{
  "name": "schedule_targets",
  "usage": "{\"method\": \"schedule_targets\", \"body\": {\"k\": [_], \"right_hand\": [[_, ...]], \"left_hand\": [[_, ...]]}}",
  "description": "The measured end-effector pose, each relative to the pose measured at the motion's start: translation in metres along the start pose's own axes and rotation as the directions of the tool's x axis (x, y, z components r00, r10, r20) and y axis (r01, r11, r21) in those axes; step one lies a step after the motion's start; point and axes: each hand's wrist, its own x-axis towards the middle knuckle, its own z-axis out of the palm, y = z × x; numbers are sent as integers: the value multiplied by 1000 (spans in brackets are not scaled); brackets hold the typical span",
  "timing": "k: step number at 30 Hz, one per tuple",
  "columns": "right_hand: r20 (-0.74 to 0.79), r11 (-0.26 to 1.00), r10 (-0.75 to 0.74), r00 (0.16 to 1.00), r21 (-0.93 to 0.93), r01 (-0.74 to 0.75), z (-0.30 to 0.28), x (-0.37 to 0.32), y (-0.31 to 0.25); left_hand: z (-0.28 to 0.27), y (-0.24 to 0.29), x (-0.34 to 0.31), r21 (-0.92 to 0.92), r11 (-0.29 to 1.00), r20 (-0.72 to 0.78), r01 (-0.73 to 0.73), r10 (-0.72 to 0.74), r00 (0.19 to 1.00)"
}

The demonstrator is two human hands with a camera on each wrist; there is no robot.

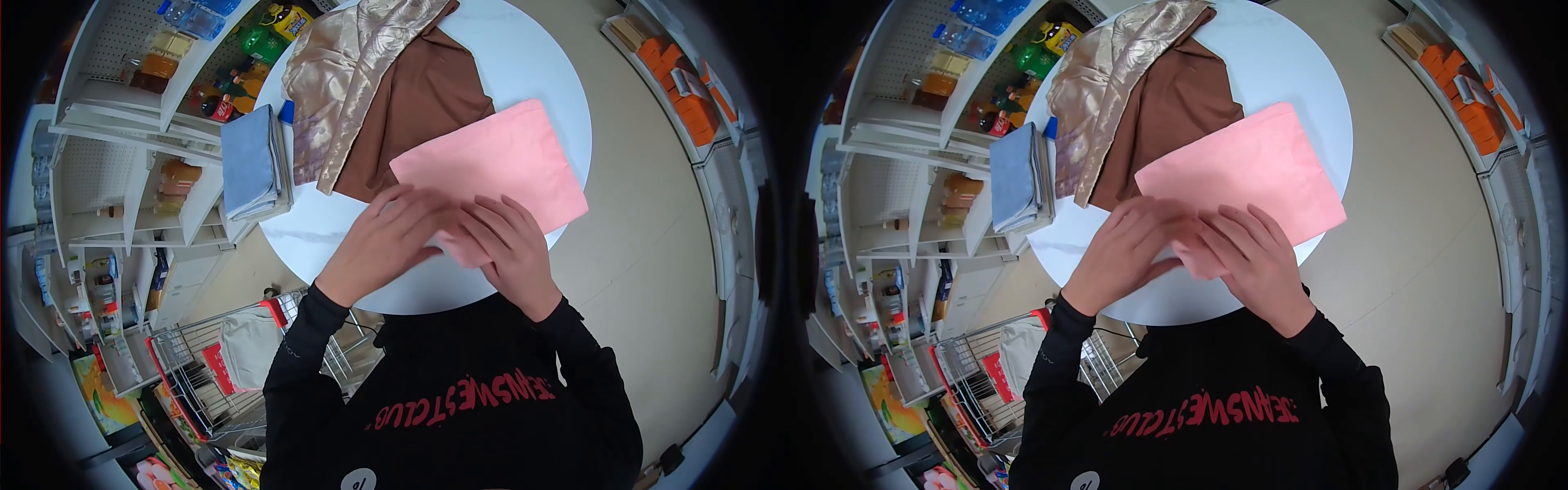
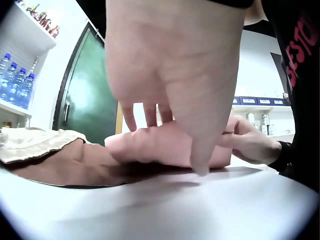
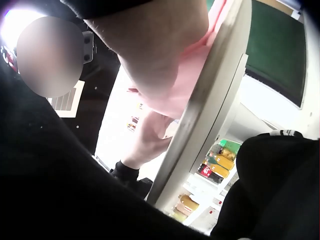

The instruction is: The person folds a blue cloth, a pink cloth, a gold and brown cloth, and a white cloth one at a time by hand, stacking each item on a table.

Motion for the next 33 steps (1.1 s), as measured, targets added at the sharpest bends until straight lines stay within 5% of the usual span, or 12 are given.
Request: {"method": "schedule_targets", "body": {"k": [2, 5, 10, 17, 22, 25, 26, 28, 30, 33], "right_hand": [[-20, 1000, -29, 999, -13, 29, -3, -3, 3], [-106, 969, -194, 975, 137, 208, -9, -14, 2], [-99, 906, -323, 941, 255, 337, -22, -27, 7], [128, 852, -207, 970, 511, 115, -41, -53, 13], [139, 822, -195, 971, 563, 84, -41, -60, 15], [256, 769, 222, 941, 548, -331, -43, -66, 10], [259, 767, 223, 940, 548, -333, -41, -63, 7], [176, 511, 571, 802, 689, -515, -37, -43, -8], [159, 354, 716, 680, 757, -550, -40, -30, -10], [206, 564, 688, 696, 453, -690, -51, -18, -9]], "left_hand": [[2, -7, 3, 33, 998, -11, 53, -52, 999], [5, -22, -1, 198, 972, -41, -122, 133, 990], [-17, -12, -38, 26, 990, -37, -135, 136, 990], [3, 30, -84, -354, 935, 64, -2, 26, 998], [23, 19, -77, -272, 962, 126, 17, 18, 992], [20, 13, -72, -486, 852, 137, 194, -145, 980], [21, 14, -71, -487, 851, 139, 196, -147, 979], [25, 22, -64, -575, 705, 183, 416, -385, 905], [22, 25, -57, -606, 609, 214, 512, -494, 842], [12, 27, -40, -447, 234, 516, 864, -721, 462]]}}
